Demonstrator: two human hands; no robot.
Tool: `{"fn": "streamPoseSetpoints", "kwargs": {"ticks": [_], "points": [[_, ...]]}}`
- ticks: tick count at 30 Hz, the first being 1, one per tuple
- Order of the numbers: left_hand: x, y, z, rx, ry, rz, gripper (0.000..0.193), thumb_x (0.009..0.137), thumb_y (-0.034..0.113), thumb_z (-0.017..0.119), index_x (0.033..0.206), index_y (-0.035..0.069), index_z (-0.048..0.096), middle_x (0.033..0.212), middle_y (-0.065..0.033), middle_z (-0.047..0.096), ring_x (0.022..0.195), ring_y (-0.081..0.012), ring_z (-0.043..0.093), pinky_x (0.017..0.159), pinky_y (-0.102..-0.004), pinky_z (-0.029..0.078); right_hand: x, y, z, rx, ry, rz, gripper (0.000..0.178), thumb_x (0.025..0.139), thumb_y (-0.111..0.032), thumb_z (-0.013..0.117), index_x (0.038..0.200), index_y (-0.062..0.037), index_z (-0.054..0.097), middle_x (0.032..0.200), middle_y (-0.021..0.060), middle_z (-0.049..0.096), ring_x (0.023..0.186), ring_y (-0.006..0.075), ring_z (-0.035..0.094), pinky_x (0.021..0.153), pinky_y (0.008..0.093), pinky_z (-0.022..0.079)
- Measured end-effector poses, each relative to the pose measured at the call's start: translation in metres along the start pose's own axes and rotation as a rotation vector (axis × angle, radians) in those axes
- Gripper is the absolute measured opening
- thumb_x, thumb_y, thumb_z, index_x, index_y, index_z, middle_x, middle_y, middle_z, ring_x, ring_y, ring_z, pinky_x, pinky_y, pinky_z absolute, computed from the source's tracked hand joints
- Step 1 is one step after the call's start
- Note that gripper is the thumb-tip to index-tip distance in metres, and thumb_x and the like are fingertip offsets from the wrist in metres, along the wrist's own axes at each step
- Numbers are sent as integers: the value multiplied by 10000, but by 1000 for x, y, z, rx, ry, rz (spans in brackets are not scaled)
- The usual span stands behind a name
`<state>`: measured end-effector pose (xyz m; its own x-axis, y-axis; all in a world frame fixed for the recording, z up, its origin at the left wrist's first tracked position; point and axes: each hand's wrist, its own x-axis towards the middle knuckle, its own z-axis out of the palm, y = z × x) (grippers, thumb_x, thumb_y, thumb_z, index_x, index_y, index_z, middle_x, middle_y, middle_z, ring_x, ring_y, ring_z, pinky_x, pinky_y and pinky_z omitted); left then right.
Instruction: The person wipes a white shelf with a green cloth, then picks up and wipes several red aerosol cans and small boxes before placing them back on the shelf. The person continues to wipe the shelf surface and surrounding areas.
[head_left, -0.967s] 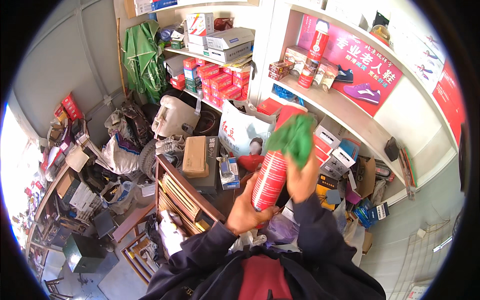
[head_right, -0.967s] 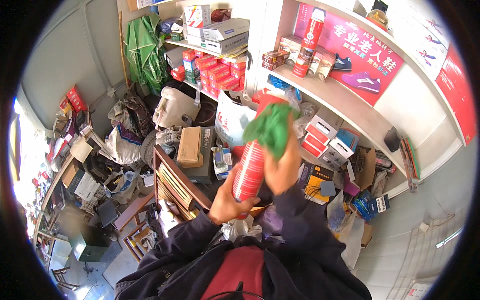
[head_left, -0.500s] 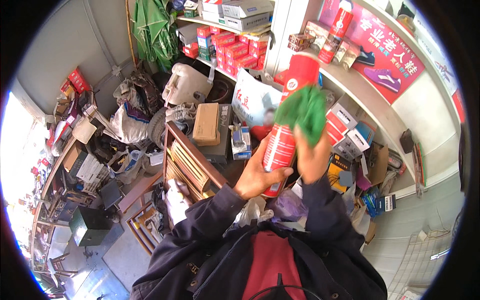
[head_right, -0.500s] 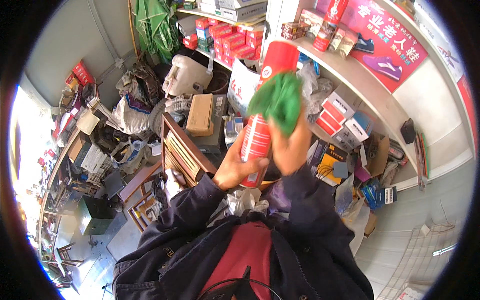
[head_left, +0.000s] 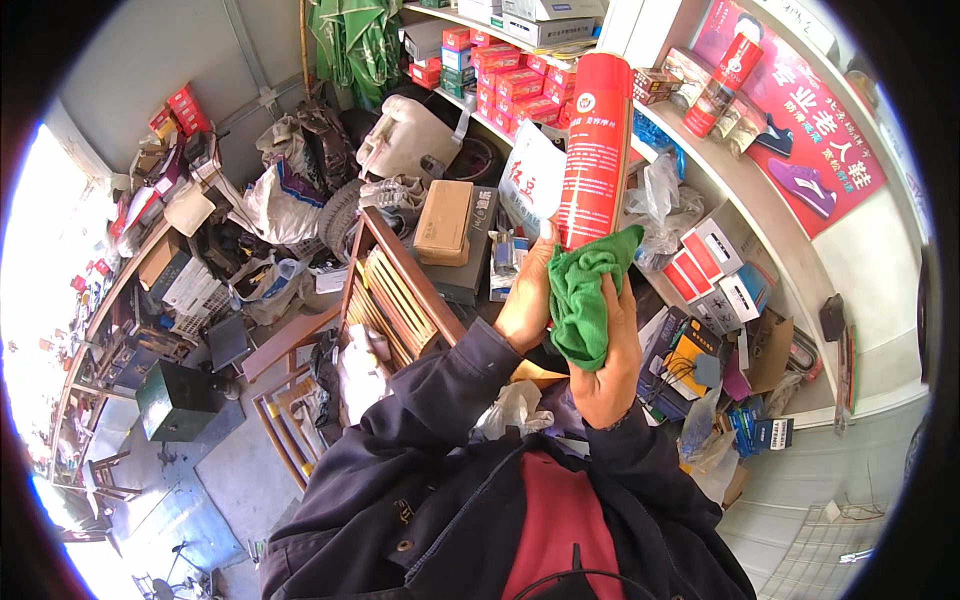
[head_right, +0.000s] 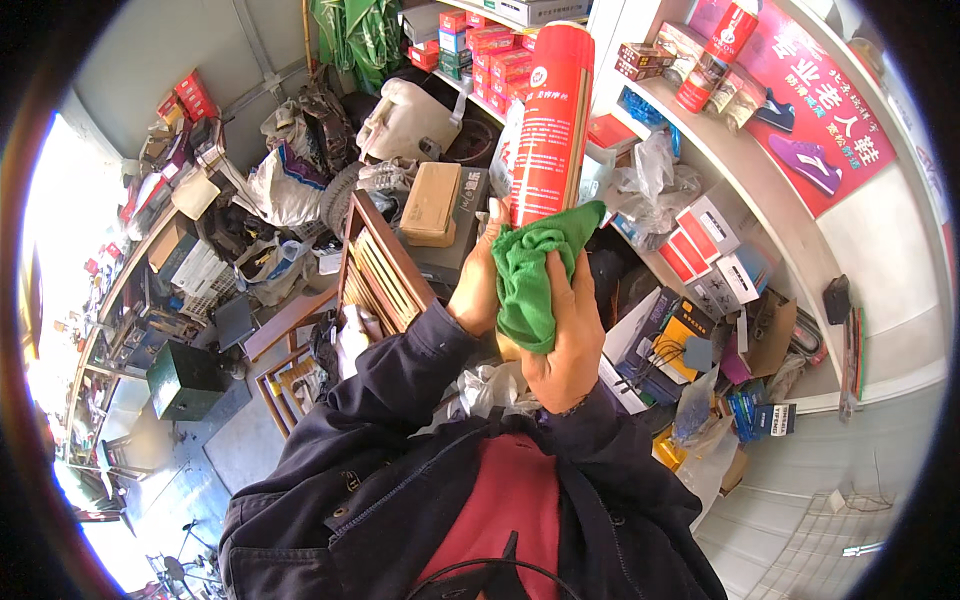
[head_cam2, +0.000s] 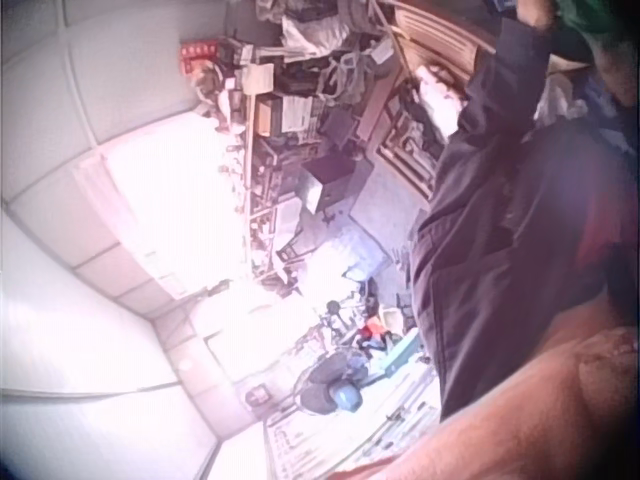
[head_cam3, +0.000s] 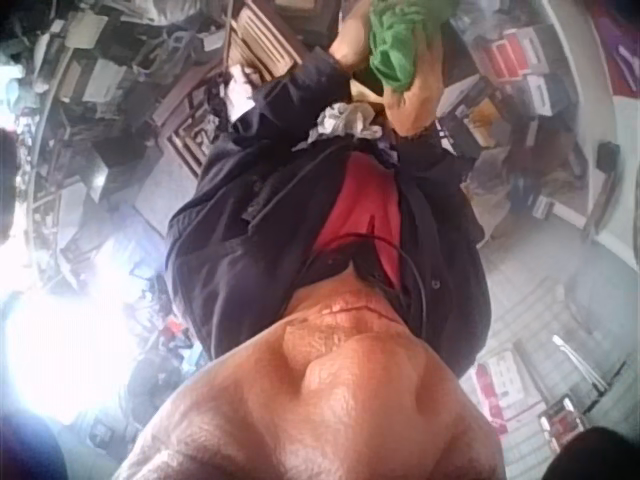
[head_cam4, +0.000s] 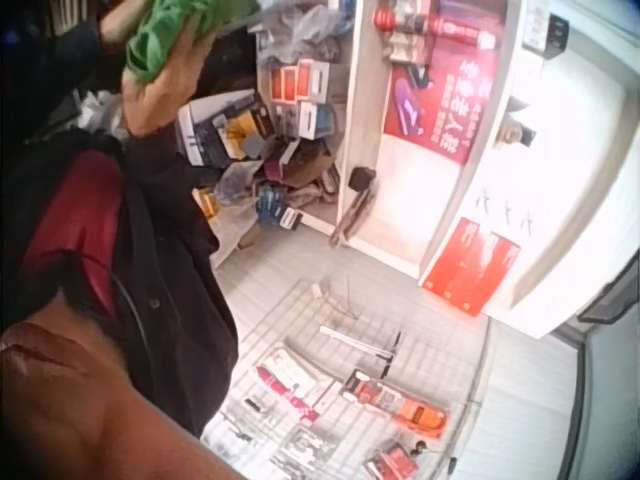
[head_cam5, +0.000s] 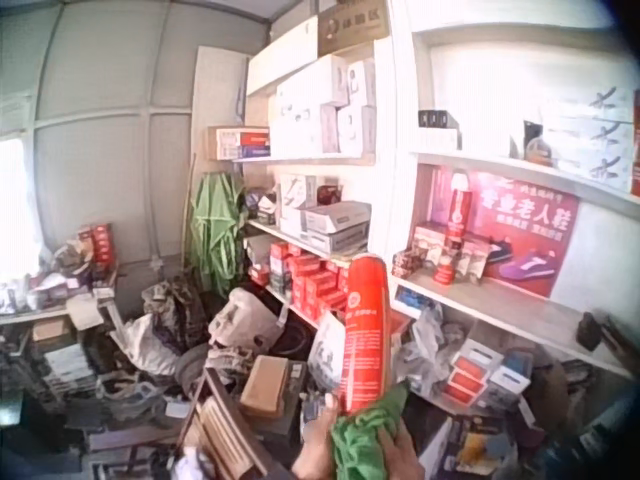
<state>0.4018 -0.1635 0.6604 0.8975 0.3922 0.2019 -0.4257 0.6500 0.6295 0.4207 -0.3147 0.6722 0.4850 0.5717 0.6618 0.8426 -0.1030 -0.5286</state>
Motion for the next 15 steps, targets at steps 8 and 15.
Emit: {"fn": "streamPoseSetpoints", "kwargs": {"ticks": [8, 15], "points": [[-27, -23, 37, 445, 13, 42, 728, 1150, 462, 430, 1663, -18, 237, 1595, -132, 449, 1470, -185, 394, 1230, -321, 295, 133, 31, -39, 287, 180, 153, 459, 990, -137, 739, 1397, 13, 590, 1241, 123, 731, 1085, 177, 694, 971, 339, 539], [12, -16, 15, -155, 143, -50, 526, 1128, 454, 485, 1473, 57, 496, 1323, -123, 674, 1128, -195, 701, 986, -356, 572, 78, 33, -10, 488, 20, 276, 382, 993, -150, 746, 1321, 19, 649, 1175, 79, 746, 1050, 133, 680, 942, 303, 532]]}}
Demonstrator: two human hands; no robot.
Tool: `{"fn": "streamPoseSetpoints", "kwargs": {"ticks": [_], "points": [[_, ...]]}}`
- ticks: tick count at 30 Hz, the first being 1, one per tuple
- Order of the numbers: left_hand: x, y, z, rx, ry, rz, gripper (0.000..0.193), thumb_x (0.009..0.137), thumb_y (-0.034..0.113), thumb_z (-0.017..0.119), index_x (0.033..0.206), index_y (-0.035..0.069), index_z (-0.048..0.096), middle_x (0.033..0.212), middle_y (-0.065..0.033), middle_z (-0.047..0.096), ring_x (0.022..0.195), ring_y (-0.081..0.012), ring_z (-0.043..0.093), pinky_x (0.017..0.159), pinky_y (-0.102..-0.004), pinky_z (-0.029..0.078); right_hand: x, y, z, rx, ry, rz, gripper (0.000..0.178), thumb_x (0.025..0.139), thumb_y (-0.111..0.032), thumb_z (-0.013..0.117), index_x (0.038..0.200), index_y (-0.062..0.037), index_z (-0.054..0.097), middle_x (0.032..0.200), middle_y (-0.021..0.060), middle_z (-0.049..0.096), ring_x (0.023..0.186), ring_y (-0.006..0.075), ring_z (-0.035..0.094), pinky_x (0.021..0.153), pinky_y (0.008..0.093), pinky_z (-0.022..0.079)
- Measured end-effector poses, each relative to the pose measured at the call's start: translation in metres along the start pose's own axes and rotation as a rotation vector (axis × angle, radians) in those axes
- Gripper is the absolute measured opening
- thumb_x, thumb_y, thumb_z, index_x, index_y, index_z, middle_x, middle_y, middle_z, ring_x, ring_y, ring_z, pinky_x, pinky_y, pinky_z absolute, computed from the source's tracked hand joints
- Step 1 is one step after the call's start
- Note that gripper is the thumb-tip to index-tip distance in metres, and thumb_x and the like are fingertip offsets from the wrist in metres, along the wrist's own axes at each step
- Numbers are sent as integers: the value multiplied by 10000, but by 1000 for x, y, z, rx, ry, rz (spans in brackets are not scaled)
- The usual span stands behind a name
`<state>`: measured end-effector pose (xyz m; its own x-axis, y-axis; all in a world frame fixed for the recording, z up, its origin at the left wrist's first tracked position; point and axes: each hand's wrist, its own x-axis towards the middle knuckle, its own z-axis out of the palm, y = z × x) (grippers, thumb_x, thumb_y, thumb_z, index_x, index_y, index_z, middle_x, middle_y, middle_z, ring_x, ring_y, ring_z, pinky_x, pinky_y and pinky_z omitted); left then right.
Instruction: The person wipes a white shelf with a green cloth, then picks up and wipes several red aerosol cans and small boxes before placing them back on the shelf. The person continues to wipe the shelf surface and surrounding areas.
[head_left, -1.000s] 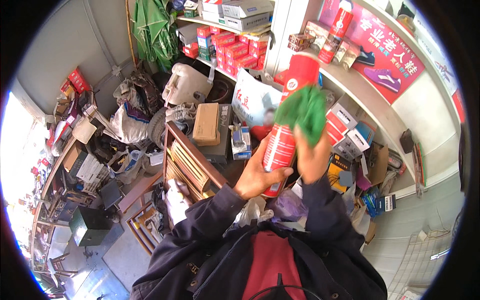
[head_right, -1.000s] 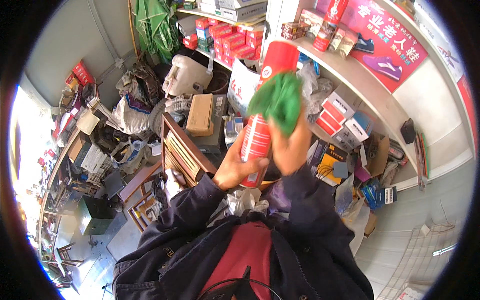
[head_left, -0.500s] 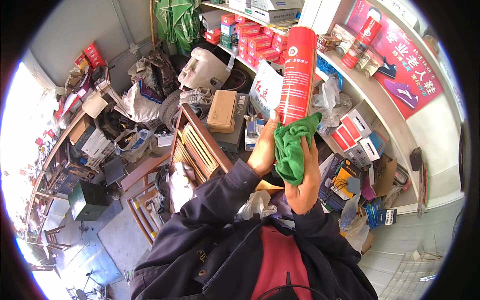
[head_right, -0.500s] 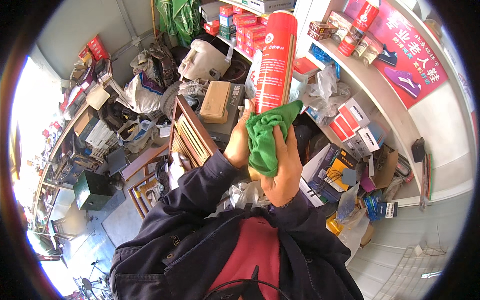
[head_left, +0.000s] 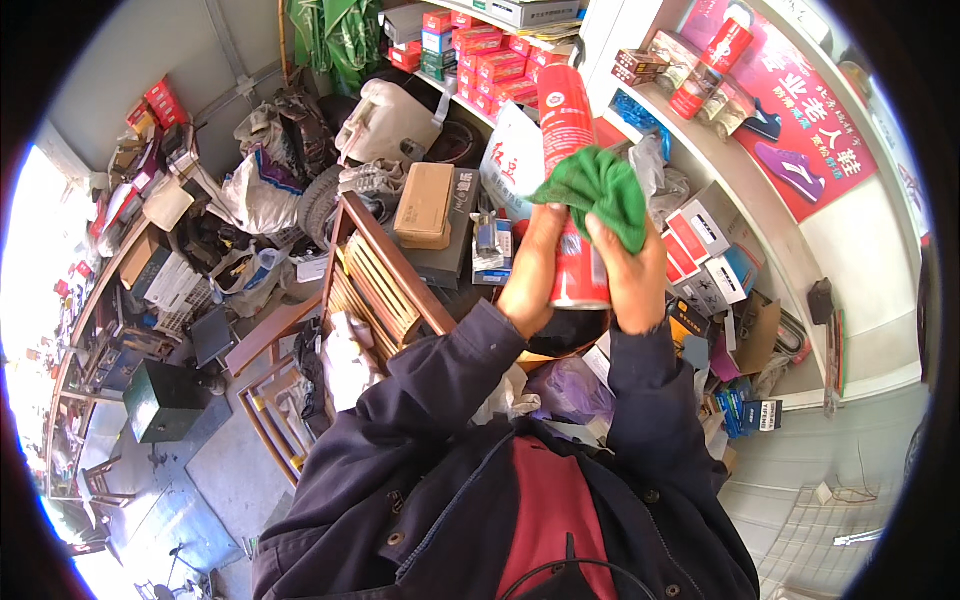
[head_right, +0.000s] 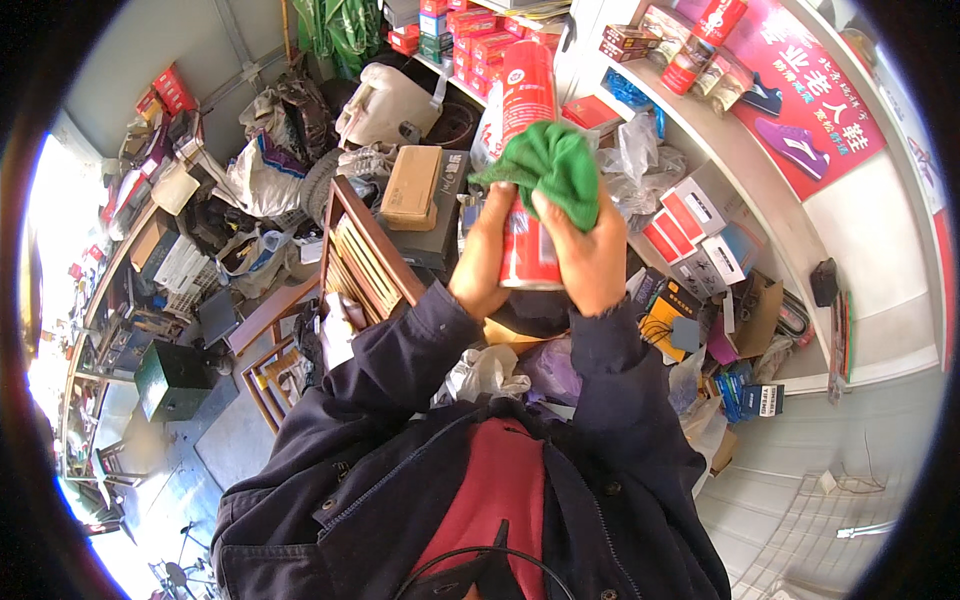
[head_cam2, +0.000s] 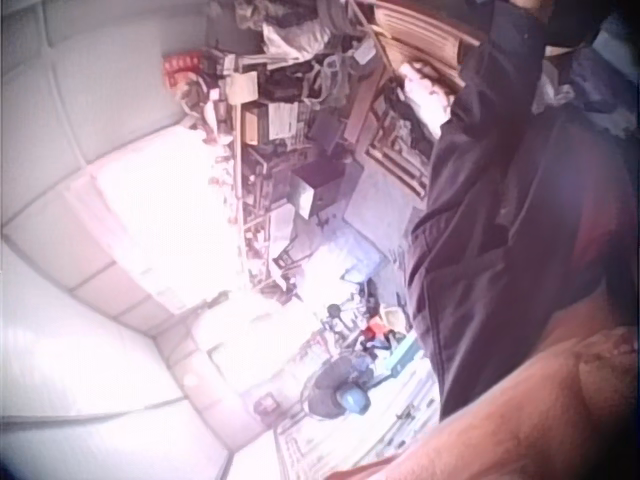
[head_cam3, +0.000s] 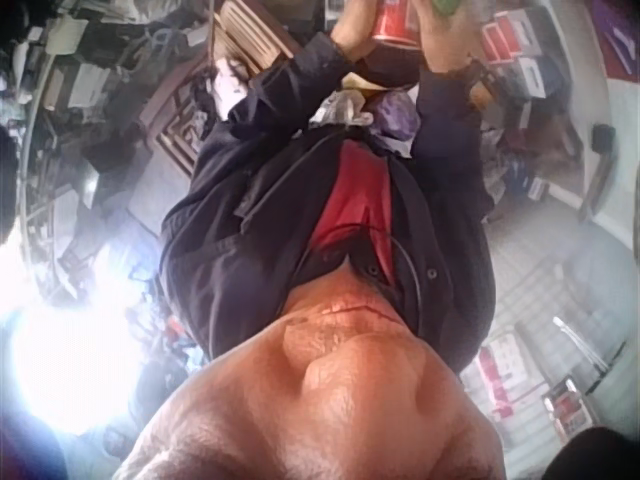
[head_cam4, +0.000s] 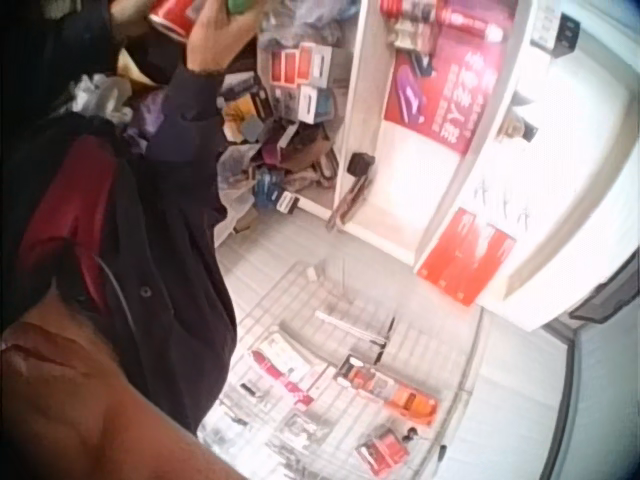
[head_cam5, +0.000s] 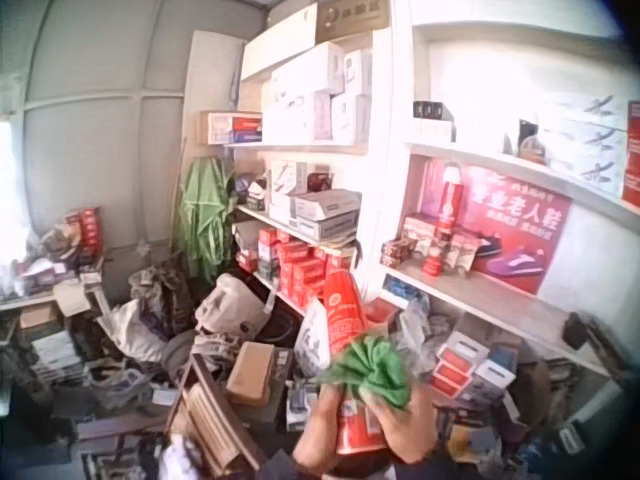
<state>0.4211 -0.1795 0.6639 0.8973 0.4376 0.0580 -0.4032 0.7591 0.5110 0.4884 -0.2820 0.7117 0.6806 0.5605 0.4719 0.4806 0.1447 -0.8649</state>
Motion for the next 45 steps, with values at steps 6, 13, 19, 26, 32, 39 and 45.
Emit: {"fn": "streamPoseSetpoints", "kwargs": {"ticks": [6, 13, 19, 26, 32, 39, 45], "points": [[25, 23, -19, -93, 17, 8, 489, 1063, 467, 616, 1271, 26, 604, 1146, -106, 726, 964, -204, 725, 851, -367, 603, -47, -8, 14, 493, 202, 284, 368, 1049, -182, 666, 1346, 32, 631, 1199, 59, 718, 1058, 144, 678, 927, 301, 528], [22, 5, -11, 258, 205, 357, 566, 1008, 260, 735, 1428, 64, 410, 1163, -65, 635, 982, -147, 633, 852, -324, 550, -66, 8, 29, 789, 222, 322, 459, 1089, -271, 605, 1479, -42, 527, 1441, 70, 615, 1306, 210, 598, 1121, 398, 455], [-3, -8, -13, 512, 44, 550, 731, 887, 85, 807, 1465, 43, 363, 1216, -111, 633, 1081, -181, 652, 947, -343, 547, -65, 31, 27, 917, 243, 496, 471, 1043, -201, 696, 1468, -60, 548, 1416, 52, 620, 1284, 189, 598, 1118, 377, 462], [-5, -4, -14, 749, -88, 564, 837, 869, 83, 813, 1534, 19, 309, 1336, -145, 618, 1183, -235, 691, 1012, -395, 556, -86, 53, 27, 1128, 170, 533, 508, 1024, -271, 726, 1460, -68, 560, 1433, 81, 639, 1296, 237, 627, 1137, 401, 485], [-11, 4, 5, 771, -109, 498, 999, 812, 75, 837, 1614, -8, 247, 1387, -161, 578, 1256, -222, 591, 1072, -378, 488, -104, 67, 15, 1189, 140, 670, 557, 1012, -323, 731, 1478, -80, 545, 1409, 100, 652, 1260, 272, 650, 1090, 451, 526], [-9, 14, 14, 892, -9, 629, 1014, 819, 99, 860, 1618, -7, 245, 1360, -212, 619, 1208, -264, 653, 1033, -382, 523, -116, 37, -18, 679, 290, 508, 433, 998, -176, 706, 1376, 2, 593, 1275, 107, 678, 1086, 226, 688, 964, 388, 565], [-13, -12, 12, 897, -193, 464, 961, 867, 217, 829, 1613, -36, 278, 1519, -294, 512, 1384, -367, 569, 1133, -424, 456, -73, 2, -3, 83, 270, -17, 645, 1060, -285, 597, 1572, 44, 383, 1490, 180, 536, 1402, 286, 479, 1201, 407, 321]]}}
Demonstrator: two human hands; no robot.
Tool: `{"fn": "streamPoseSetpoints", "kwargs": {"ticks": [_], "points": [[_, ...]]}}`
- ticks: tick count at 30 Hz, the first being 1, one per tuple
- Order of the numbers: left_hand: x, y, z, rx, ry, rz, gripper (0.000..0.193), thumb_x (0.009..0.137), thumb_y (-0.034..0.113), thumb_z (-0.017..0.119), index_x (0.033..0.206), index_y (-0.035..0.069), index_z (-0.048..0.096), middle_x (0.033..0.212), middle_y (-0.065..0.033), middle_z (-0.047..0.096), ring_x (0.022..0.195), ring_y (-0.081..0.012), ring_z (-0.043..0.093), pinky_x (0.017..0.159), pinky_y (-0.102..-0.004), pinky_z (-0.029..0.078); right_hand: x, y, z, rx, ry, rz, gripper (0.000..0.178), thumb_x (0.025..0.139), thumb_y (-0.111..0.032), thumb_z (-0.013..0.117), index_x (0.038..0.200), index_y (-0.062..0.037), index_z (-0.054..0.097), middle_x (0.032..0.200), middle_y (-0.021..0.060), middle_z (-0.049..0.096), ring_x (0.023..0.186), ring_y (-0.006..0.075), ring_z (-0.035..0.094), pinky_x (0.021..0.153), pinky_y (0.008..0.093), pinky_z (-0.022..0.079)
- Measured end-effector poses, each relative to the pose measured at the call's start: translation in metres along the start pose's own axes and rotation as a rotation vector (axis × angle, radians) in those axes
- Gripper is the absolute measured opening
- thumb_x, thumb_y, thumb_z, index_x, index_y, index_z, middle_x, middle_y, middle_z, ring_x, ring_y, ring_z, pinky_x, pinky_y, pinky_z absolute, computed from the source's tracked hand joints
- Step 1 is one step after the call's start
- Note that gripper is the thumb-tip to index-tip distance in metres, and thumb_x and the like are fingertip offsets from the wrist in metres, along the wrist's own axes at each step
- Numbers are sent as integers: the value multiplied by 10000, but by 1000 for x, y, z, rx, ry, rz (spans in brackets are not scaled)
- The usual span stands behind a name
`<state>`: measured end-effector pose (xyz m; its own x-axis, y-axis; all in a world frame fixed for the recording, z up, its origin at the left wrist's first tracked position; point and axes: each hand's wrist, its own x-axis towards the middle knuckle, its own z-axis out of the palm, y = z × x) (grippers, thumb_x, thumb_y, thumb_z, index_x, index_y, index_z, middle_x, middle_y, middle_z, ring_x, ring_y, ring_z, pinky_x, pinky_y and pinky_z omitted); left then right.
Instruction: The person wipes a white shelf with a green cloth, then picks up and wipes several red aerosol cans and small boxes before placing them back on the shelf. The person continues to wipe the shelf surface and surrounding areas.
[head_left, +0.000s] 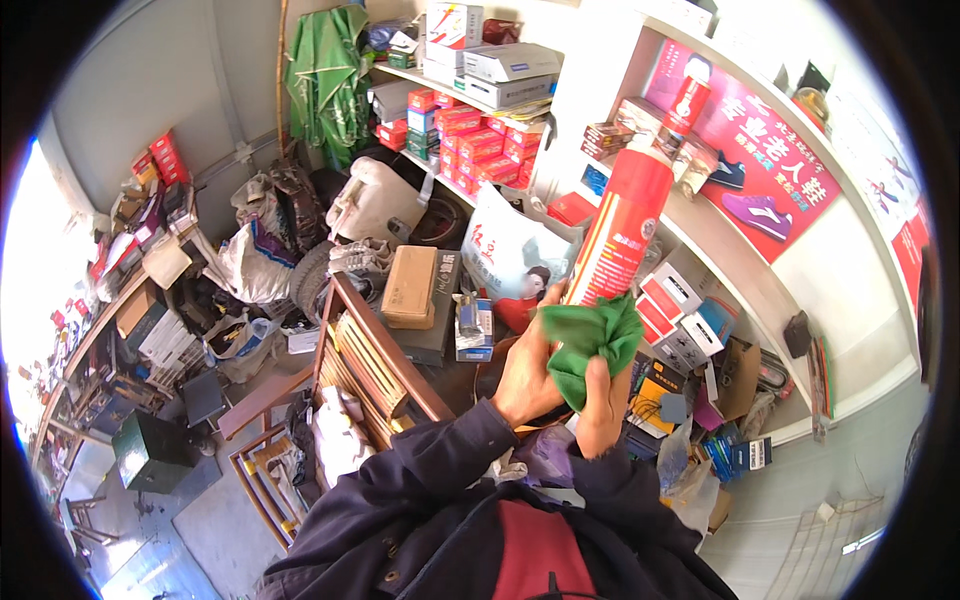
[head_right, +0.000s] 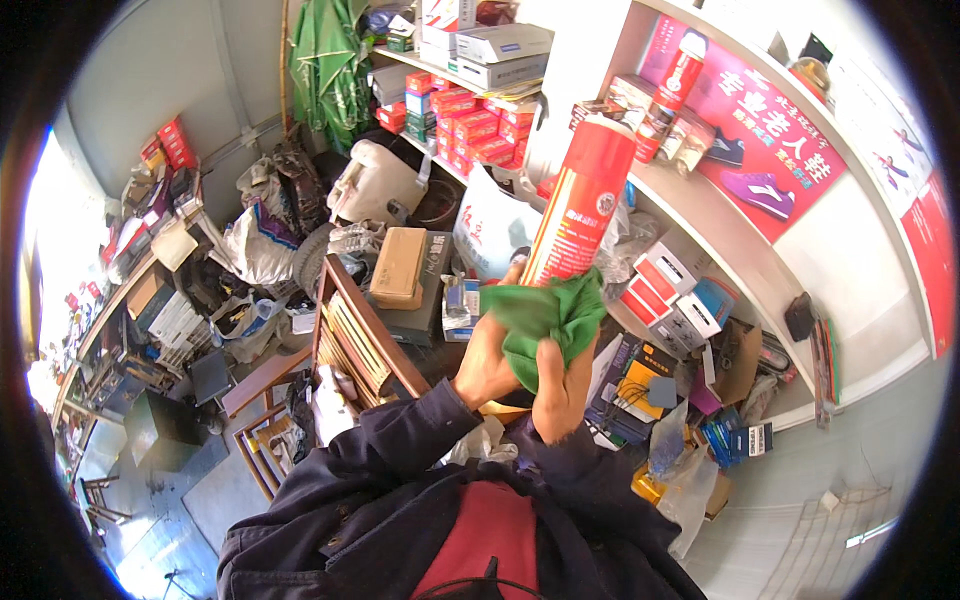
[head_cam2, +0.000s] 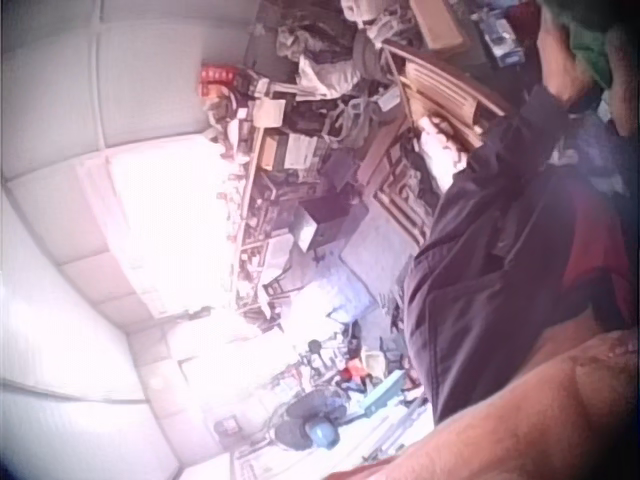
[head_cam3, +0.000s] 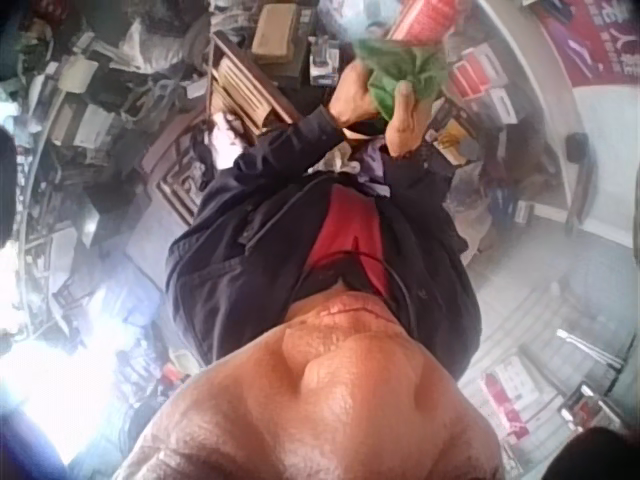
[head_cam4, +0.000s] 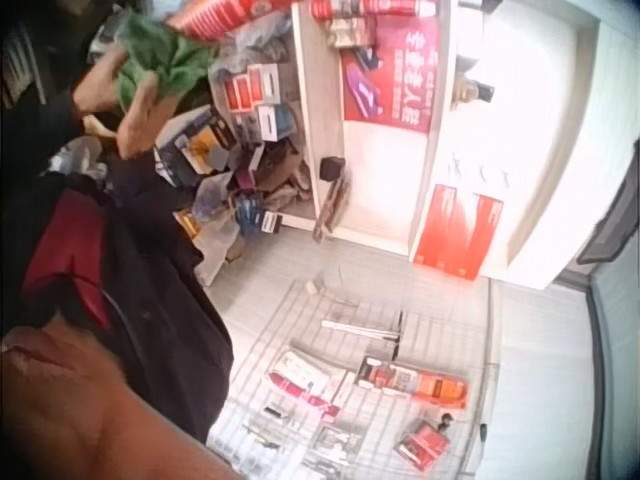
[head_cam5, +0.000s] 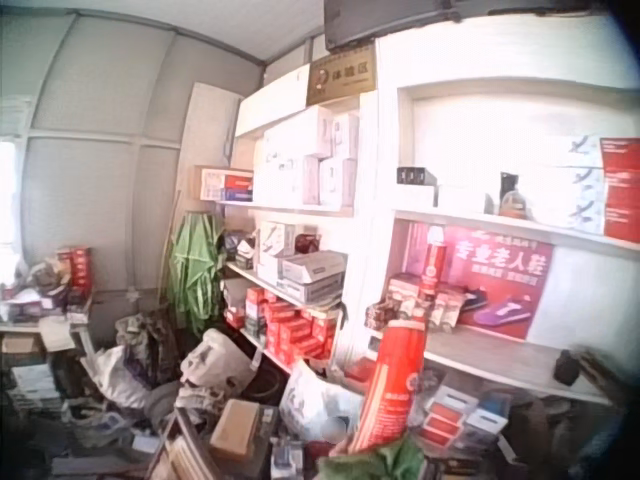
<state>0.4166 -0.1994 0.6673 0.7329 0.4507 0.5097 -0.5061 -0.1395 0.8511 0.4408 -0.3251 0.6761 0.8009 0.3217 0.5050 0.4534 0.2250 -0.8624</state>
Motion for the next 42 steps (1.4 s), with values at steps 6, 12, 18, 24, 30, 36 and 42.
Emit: {"fn": "streamPoseSetpoints", "kwargs": {"ticks": [6, 12, 18, 24, 30, 36, 42], "points": [[-32, 28, 13, 34, -230, 23, 1077, 916, 315, 812, 1657, -74, 134, 1644, -303, 340, 1550, -339, 331, 1256, -428, 269, 82, -43, -25, 135, 159, 68, 353, 1023, -288, 696, 1190, 23, 678, 1100, 60, 728, 945, 135, 684, 849, 315, 554], [-36, 37, 27, -316, -204, -14, 882, 1091, 290, 592, 1706, 43, 10, 1720, -173, 224, 1581, -265, 246, 1262, -364, 239, 81, -42, -32, 75, 90, 58, 376, 1056, -296, 661, 1237, 34, 667, 1140, 63, 721, 976, 128, 674, 852, 298, 541], [-9, 14, 4, -353, -108, 15, 653, 1172, 312, 388, 1711, 65, 113, 1756, -94, 194, 1590, -201, 187, 1281, -343, 179, 6, -16, -16, -109, -83, 67, 561, 988, -208, 740, 1439, 32, 509, 1297, 105, 665, 1130, 173, 639, 993, 333, 515], [-1, 8, -5, -314, -47, -46, 662, 1173, 363, 364, 1714, 76, 112, 1727, -126, 261, 1576, -205, 230, 1271, -338, 196, -29, -6, -7, -208, -149, -17, 643, 987, -183, 713, 1522, 33, 429, 1410, 165, 579, 1261, 241, 589, 1087, 356, 459], [-39, 26, 18, -132, -177, -61, 700, 1135, 265, 493, 1693, 20, 150, 1698, -200, 321, 1570, -265, 307, 1240, -358, 277, 62, -33, -27, -13, 44, 36, 401, 1028, -242, 683, 1321, 16, 591, 1175, 78, 695, 1039, 159, 670, 925, 321, 537], [-50, 32, 33, -171, -165, -12, 697, 1130, 196, 457, 1699, 21, 95, 1723, -207, 259, 1599, -303, 252, 1257, -360, 233, 68, -30, -37, 150, 44, 230, 357, 1048, -263, 680, 1279, 8, 648, 1151, 60, 726, 981, 132, 694, 864, 301, 560], [-12, 16, 13, -348, 8, -135, 733, 1136, 233, 508, 1714, 75, 86, 1661, -155, 351, 1479, -238, 395, 1210, -340, 327, -26, -2, -23, 86, -23, 291, 468, 1047, -220, 670, 1429, 23, 549, 1323, 80, 665, 1179, 149, 619, 1026, 322, 496]]}}
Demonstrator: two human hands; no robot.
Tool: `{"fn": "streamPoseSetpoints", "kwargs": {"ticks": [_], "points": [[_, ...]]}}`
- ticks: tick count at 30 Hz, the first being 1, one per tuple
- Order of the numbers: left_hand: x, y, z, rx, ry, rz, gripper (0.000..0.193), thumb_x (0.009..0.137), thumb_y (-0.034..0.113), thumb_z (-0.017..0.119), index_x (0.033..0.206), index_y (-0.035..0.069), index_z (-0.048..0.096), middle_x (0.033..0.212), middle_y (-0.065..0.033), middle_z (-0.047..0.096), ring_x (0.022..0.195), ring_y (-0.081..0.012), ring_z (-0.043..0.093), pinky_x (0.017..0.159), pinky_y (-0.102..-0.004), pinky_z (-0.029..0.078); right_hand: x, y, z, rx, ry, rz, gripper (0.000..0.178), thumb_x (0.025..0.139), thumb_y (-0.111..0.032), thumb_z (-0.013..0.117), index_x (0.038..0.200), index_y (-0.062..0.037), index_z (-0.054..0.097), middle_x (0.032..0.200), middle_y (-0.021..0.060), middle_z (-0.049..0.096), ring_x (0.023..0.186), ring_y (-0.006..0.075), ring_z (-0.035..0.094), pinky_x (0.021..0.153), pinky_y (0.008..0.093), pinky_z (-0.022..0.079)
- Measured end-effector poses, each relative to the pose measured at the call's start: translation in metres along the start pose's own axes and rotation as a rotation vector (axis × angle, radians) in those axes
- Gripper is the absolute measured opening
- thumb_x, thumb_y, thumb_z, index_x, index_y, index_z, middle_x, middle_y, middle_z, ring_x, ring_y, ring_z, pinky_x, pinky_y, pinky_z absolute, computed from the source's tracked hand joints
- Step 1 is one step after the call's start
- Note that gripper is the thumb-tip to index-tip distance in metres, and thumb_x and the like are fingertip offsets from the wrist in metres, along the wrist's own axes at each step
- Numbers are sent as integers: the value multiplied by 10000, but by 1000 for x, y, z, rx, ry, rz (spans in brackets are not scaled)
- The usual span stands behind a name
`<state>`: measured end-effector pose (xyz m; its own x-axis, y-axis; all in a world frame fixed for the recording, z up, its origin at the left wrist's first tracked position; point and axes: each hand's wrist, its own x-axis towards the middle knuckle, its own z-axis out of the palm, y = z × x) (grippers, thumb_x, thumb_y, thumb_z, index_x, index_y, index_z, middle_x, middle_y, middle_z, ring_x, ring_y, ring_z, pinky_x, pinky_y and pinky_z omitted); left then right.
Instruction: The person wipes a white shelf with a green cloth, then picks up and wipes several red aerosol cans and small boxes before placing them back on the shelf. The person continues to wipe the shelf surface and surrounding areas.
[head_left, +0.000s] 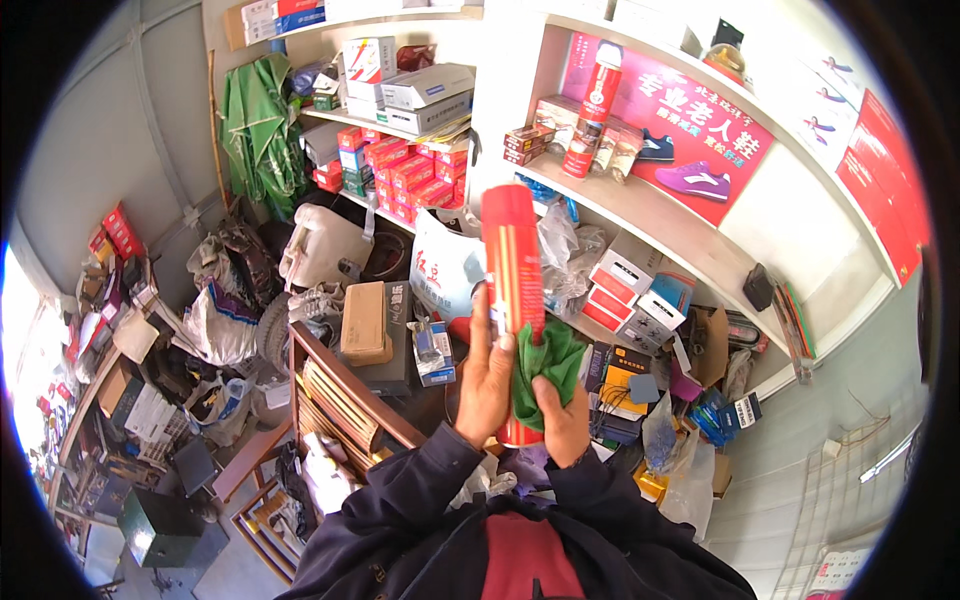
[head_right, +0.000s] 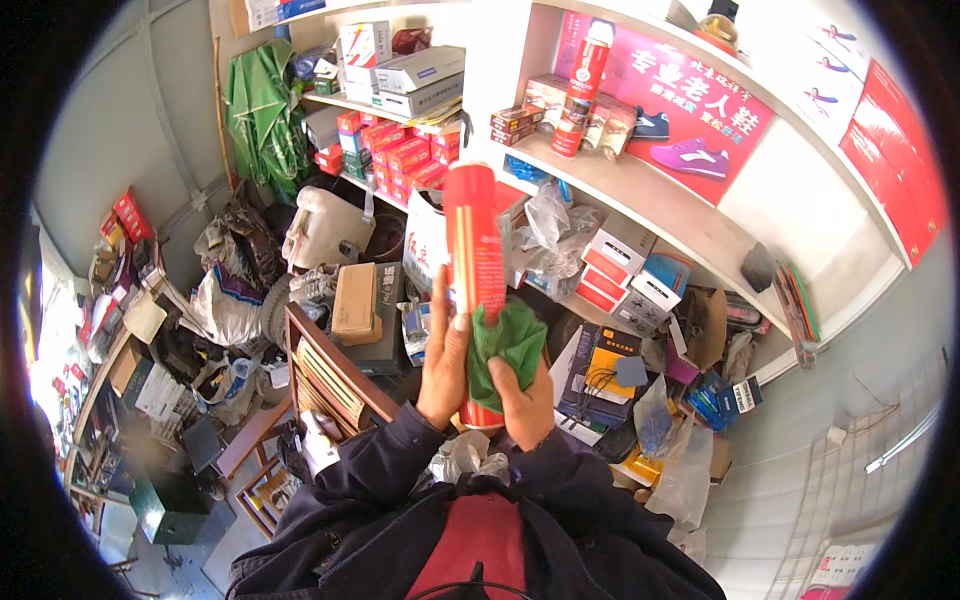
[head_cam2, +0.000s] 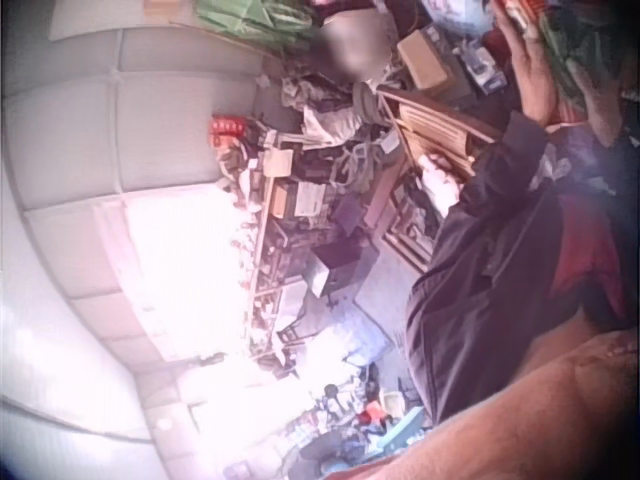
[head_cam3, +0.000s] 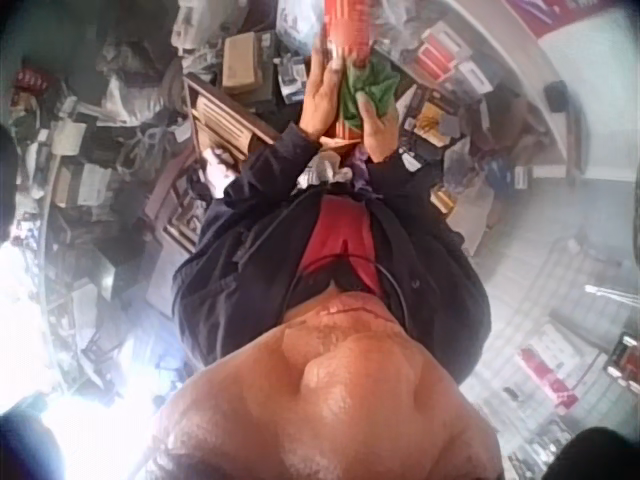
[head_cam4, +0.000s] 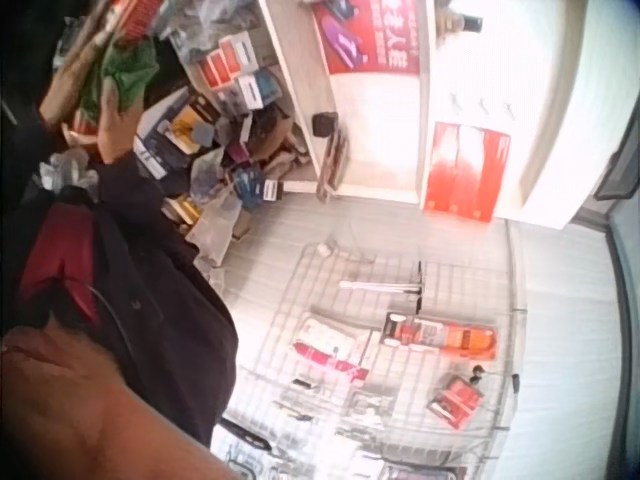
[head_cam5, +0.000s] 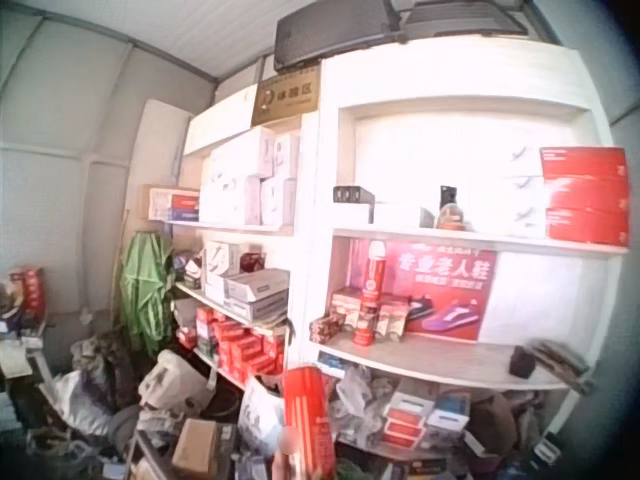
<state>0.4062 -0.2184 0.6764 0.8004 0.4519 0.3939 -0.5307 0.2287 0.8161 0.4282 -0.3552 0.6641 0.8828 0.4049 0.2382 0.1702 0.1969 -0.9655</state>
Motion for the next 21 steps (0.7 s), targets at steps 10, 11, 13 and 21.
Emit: {"fn": "streamPoseSetpoints", "kwargs": {"ticks": [10, 11, 13, 21], "points": [[78, -24, 50, 40, 27, 80, 924, 922, 67, 806, 1638, 53, 222, 1198, -114, 666, 1020, -161, 678, 900, -312, 567, -39, -2, -68, 233, -149, 474, 398, 1023, -208, 712, 1342, 16, 630, 1194, 54, 709, 1052, 138, 666, 938, 317, 541], [89, -32, 62, 72, 17, 117, 888, 911, 50, 810, 1613, 36, 266, 1186, -110, 670, 1011, -156, 679, 890, -309, 570, -44, -3, -79, 231, -144, 575, 408, 1017, -214, 720, 1341, 17, 631, 1200, 61, 708, 1052, 143, 669, 939, 321, 543], [112, -50, 90, 144, -42, 62, 652, 868, 20, 837, 1382, 10, 437, 1103, -89, 695, 964, -147, 692, 856, -313, 582, -52, -5, -96, 338, -109, 528, 437, 1006, -220, 725, 1351, 28, 623, 1231, 103, 704, 1071, 173, 681, 949, 342, 551], [222, -130, 251, 223, -372, 288, 643, 800, 33, 885, 1295, 45, 475, 995, -57, 696, 876, -137, 683, 781, -323, 573, -78, -31, -202, 311, 155, 344, 455, 997, -230, 709, 1354, 38, 619, 1240, 101, 705, 1086, 180, 670, 966, 350, 541]]}}
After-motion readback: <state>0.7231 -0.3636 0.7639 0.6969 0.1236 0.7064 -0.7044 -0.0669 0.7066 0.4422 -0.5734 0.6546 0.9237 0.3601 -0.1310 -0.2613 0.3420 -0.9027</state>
